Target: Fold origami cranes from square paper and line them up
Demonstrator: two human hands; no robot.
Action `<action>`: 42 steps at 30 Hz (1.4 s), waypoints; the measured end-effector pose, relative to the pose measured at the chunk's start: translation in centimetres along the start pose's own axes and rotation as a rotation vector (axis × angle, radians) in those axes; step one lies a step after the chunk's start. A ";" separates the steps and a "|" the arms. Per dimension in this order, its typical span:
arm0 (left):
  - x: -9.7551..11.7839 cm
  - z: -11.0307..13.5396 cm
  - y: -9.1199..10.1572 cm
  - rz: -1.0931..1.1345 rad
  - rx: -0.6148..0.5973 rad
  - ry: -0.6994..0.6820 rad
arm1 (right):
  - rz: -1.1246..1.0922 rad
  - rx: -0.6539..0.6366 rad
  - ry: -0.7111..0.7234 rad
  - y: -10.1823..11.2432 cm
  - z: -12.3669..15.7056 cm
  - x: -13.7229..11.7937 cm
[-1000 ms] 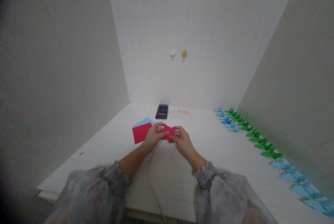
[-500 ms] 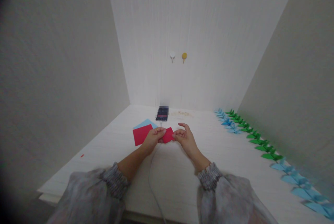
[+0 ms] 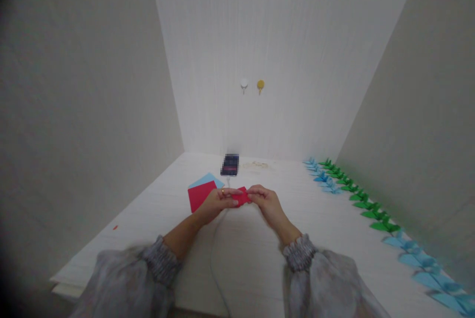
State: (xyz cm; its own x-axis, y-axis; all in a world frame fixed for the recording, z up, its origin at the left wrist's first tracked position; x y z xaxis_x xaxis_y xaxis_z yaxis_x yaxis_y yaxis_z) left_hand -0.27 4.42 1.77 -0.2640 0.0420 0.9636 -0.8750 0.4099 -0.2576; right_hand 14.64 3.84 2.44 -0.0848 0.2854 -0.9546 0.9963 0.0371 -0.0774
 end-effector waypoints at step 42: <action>0.8 -0.4 -0.1 -0.080 0.164 -0.156 | 0.100 -0.043 0.144 -1.0 0.4 -0.8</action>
State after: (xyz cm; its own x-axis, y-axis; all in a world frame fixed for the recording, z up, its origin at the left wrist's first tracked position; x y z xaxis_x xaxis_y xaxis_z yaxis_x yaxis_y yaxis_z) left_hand -0.27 4.79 2.60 -0.2398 -0.1313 0.9619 -0.9465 0.2518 -0.2016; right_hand 13.70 3.23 3.13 0.0101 0.4240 -0.9056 0.9986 0.0420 0.0308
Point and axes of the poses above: each hand's wrist, its own z-axis away from the middle knuckle, its own y-axis out of the back of the hand, x = y × z, the point moved 4 cm from there along -z, towards the middle knuckle, and after that the axes turned 5 degrees about x, right-handed, at the moved point
